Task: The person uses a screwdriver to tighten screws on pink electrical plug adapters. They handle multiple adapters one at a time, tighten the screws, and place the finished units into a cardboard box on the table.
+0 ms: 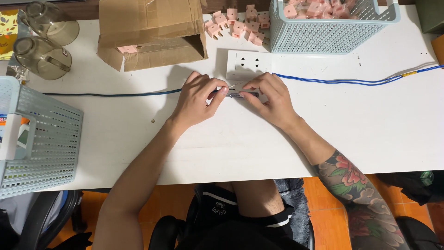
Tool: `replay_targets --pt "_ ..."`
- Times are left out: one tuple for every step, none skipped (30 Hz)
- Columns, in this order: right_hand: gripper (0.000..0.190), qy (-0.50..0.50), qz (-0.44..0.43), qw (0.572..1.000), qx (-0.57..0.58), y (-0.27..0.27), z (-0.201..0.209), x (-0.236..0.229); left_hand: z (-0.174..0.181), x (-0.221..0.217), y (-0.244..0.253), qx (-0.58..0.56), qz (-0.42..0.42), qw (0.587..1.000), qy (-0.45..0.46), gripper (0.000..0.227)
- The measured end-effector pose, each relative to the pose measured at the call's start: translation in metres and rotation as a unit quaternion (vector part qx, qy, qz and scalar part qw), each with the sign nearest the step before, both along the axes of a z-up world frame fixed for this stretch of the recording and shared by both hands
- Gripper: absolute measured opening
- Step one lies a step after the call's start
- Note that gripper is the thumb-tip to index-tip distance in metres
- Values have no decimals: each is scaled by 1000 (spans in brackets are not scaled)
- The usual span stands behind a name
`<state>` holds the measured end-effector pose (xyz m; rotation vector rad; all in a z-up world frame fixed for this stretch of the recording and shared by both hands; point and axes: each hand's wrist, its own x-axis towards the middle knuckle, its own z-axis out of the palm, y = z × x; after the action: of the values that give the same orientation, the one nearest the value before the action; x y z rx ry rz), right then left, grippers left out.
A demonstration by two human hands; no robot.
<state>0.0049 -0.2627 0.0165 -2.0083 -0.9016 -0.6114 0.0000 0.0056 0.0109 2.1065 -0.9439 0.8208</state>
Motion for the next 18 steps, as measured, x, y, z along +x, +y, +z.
replay_targets --pt "17 0 0 1000 0 0 1 0 -1 0 0 0 0 1000 0 16" --pt "16 -11 3 1000 -5 1 2 -1 -1 0 -1 0 1 1000 -1 15" --pt "15 -24 7 1000 -10 2 4 0 -1 1 -1 0 3 1000 -4 14" --pt "15 -24 8 1000 -10 1 2 -1 0 -1 -1 0 3 1000 -5 14" --pt "14 -29 8 999 -12 0 1 0 1 -1 -2 -2 1 1000 -2 15" --pt "13 -33 9 999 -15 0 0 0 3 -2 -3 -5 -1 1000 0 15" --pt "13 -34 10 999 -14 0 0 0 4 -3 -3 -5 0 1000 -2 15" --pt "12 -35 9 999 -15 0 0 0 5 -3 -3 -5 -4 1000 -1 16" --pt "11 -35 7 999 -15 -1 -1 -1 6 -4 -3 -6 -8 1000 0 17" --pt "11 -36 8 999 -15 -1 -2 1 6 -3 -3 -5 -7 1000 -2 17" --pt "10 -34 7 999 -16 -1 -3 2 5 -3 -3 -7 -7 1000 -1 16" --pt "10 -32 6 999 -17 -2 -5 3 4 -3 -3 -10 -7 1000 0 14" --pt "10 -33 7 999 -17 -2 -4 2 5 -4 -3 -10 -6 1000 -1 14" --pt "9 -18 1 1000 -21 -2 -3 1 5 -5 -3 -8 -5 1000 -2 14" --pt "9 -3 -4 1000 -24 -1 -2 0 5 -6 -4 -7 -3 1000 -2 13" --pt "9 -3 -4 1000 -24 -1 0 -1 6 -6 -3 -7 -2 1000 -2 13" --pt "9 13 -3 1000 -18 0 2 -2 6 -6 -3 -6 -4 1000 -4 13" --pt "9 29 -1 1000 -11 1 4 -3 6 -6 -3 -6 -6 1000 -6 13"
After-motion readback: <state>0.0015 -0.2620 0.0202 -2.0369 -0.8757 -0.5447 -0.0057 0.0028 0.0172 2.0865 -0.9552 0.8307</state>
